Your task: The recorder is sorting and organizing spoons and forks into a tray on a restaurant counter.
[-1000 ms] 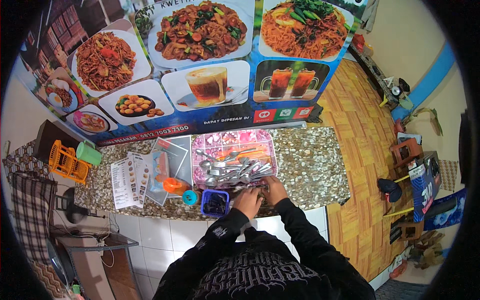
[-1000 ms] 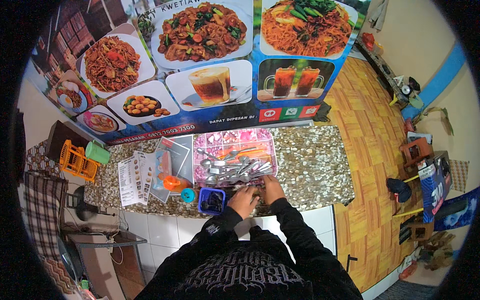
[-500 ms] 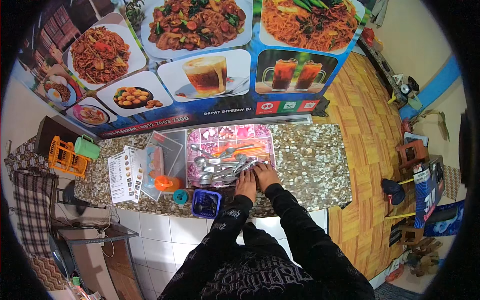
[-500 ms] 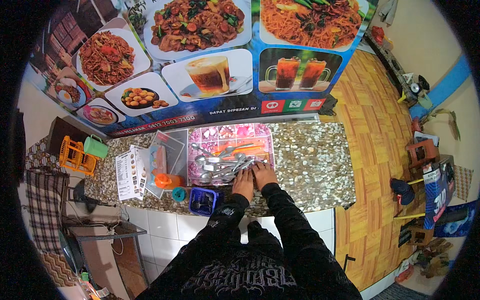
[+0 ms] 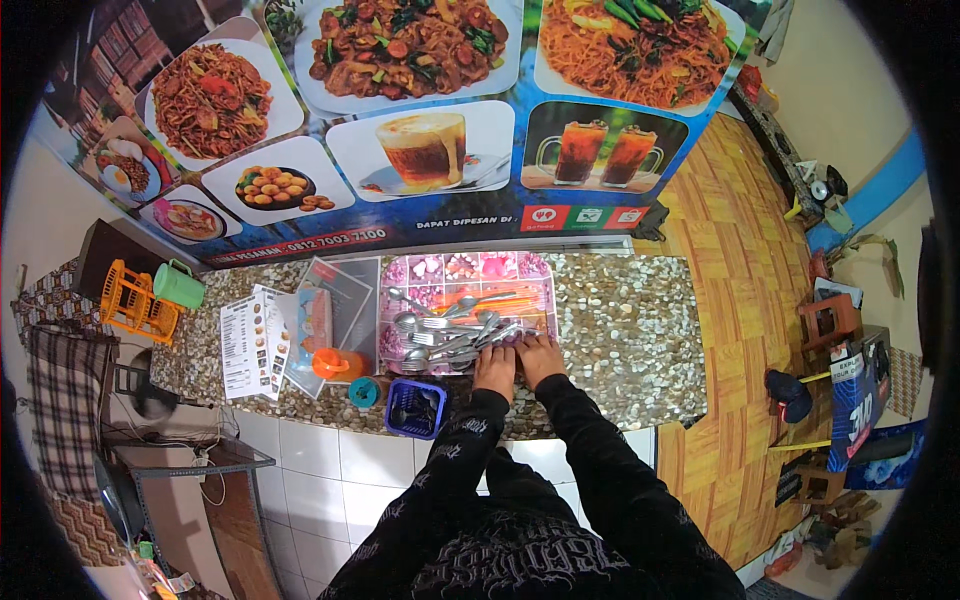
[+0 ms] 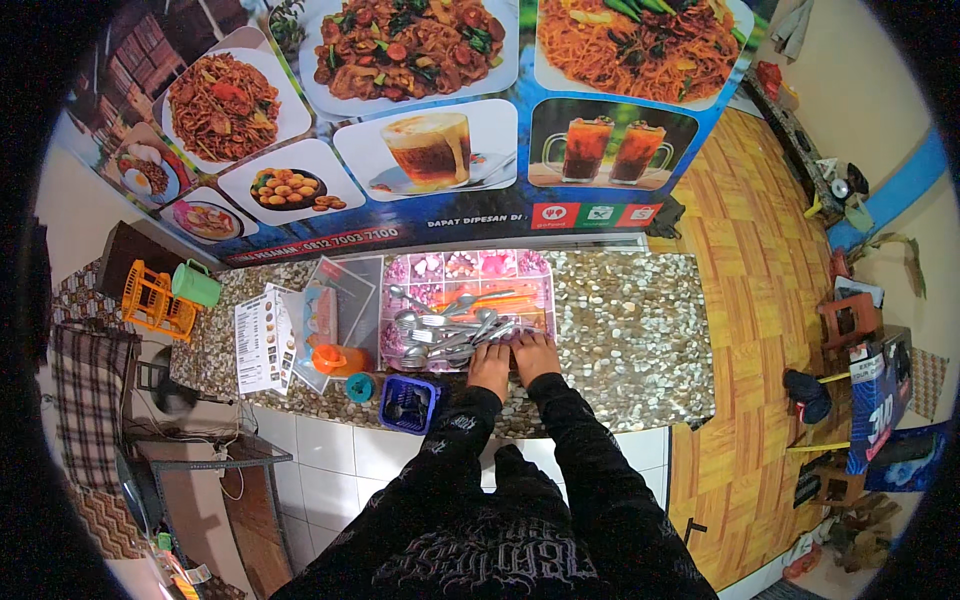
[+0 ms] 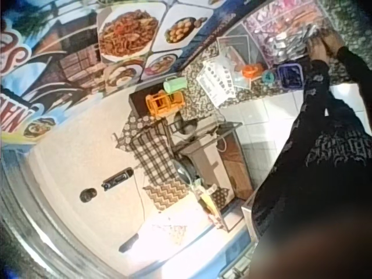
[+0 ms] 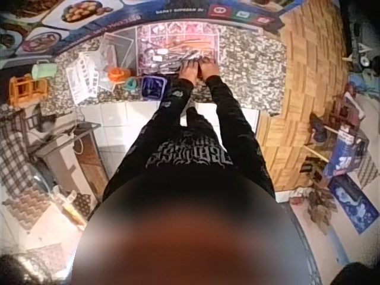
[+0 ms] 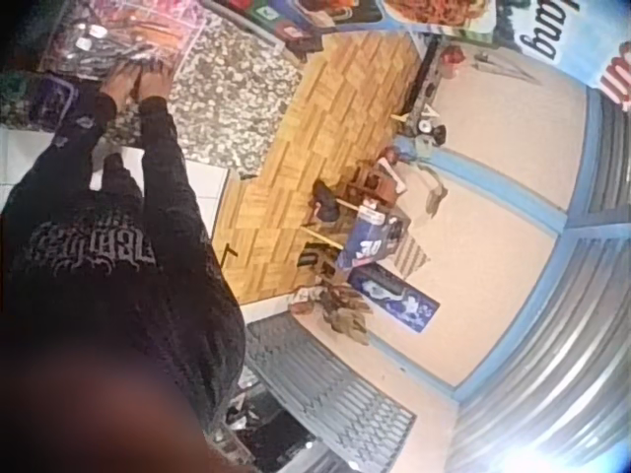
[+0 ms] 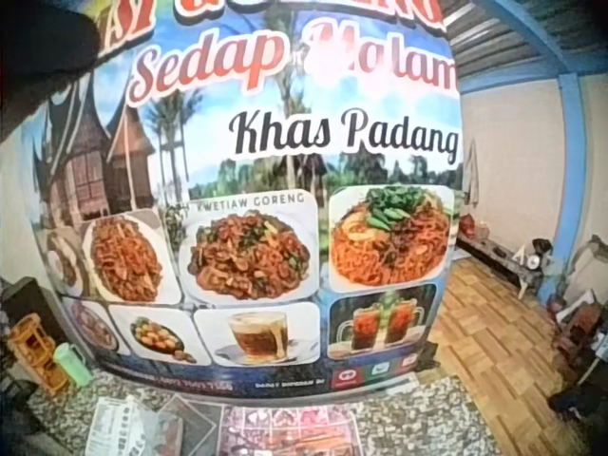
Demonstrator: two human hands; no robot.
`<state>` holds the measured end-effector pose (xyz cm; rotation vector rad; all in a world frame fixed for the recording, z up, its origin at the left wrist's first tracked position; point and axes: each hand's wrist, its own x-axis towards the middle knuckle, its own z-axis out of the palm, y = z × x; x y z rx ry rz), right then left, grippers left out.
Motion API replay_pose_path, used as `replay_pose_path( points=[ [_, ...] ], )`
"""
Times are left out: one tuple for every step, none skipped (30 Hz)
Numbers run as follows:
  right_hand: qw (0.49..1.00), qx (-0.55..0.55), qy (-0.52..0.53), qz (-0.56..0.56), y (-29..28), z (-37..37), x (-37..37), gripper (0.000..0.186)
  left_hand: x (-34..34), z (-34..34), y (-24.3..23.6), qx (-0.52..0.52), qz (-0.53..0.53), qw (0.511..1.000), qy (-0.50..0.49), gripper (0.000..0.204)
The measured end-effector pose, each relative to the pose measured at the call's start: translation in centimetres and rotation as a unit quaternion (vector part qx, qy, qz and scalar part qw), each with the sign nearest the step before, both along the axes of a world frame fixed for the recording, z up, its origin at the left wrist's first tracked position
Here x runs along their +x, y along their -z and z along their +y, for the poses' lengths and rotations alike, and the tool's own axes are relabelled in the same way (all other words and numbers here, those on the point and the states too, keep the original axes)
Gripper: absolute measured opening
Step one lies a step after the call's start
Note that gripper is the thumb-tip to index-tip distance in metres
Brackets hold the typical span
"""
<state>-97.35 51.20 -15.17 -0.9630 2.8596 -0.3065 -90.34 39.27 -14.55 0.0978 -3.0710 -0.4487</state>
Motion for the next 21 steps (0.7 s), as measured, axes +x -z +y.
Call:
replay_pose_path(
  points=[
    [1.0,-0.001,-0.002,0.001,0.0,0.1,0.1,0.024,0.0,0.0,0.0,-0.001,0.026,1.0,-0.01,0.021],
    [1.0,0.005,-0.01,0.002,0.0,0.1,0.2,0.025,0.0,0.0,0.0,-0.003,0.052,0.998,-0.02,0.018],
    [1.0,0.011,-0.017,0.003,0.0,0.2,0.3,0.025,0.0,-0.1,0.0,-0.004,0.054,0.998,-0.021,0.018],
    [1.0,0.011,-0.016,0.004,0.2,0.4,0.4,0.025,-0.1,-0.1,-0.1,-0.019,0.045,0.999,-0.01,0.018],
    [1.0,-0.012,-0.01,0.011,0.3,0.6,0.5,0.023,-0.1,-0.1,-0.2,-0.034,0.035,0.999,0.0,0.018],
    [0.999,-0.036,-0.004,0.018,0.5,0.9,0.5,0.021,-0.1,0.0,-0.4,-0.033,0.037,0.999,0.002,0.018],
    [0.999,-0.037,-0.005,0.02,0.4,0.8,0.5,0.021,0.0,-0.2,-0.2,-0.028,0.03,0.999,0.006,0.02],
    [0.998,-0.056,0.011,-0.028,0.3,0.8,0.5,0.019,0.1,-0.4,0.0,-0.024,0.023,0.999,0.01,0.022],
    [0.994,-0.074,0.027,-0.076,0.2,0.8,0.5,0.018,0.1,-0.6,0.1,-0.025,0.025,0.999,0.009,0.022],
    [0.994,-0.076,0.026,-0.074,0.3,0.8,0.6,0.018,0.3,-0.7,0.2,-0.016,0.068,0.997,0.011,0.024],
    [0.992,-0.101,0.028,-0.074,0.3,0.8,0.8,0.017,0.5,-0.8,0.3,-0.008,0.111,0.994,0.013,0.027],
    [0.989,-0.127,0.03,-0.074,0.4,0.8,1.0,0.017,0.8,-0.8,0.4,-0.01,0.113,0.993,0.011,0.027],
    [0.989,-0.127,0.03,-0.073,1.0,1.0,1.0,0.017,0.9,-0.3,0.0,0.039,0.158,0.987,-0.018,0.03],
    [0.989,-0.114,0.054,-0.083,1.9,1.3,0.8,0.017,0.8,0.2,-0.5,0.089,0.204,0.974,-0.044,0.032],
    [0.987,-0.101,0.079,-0.092,2.6,1.7,0.6,0.017,0.9,0.9,-0.9,0.09,0.207,0.973,-0.041,0.032],
    [0.988,-0.103,0.075,-0.091,3.5,1.5,0.6,0.017,1.4,1.0,-0.9,0.175,0.182,0.963,-0.091,0.034],
    [0.985,-0.131,0.071,-0.082,4.0,1.6,0.6,0.017,1.9,1.5,-1.0,0.261,0.156,0.943,-0.135,0.037],
    [0.982,-0.158,0.069,-0.073,4.5,1.9,0.6,0.021,2.3,1.9,-1.1,0.288,0.164,0.929,-0.164,0.033],
    [0.982,-0.159,0.069,-0.071,4.5,2.0,0.7,0.021,2.5,2.3,-1.0,0.287,0.166,0.929,-0.163,0.033],
    [0.981,-0.168,0.067,-0.064,4.5,2.2,0.8,0.021,2.7,2.7,-0.8,0.341,0.108,0.91,-0.212,0.028],
    [0.981,-0.176,0.065,-0.056,4.5,2.4,0.7,0.021,2.9,3.4,-0.7,0.392,0.049,0.882,-0.258,0.024]
  ],
)
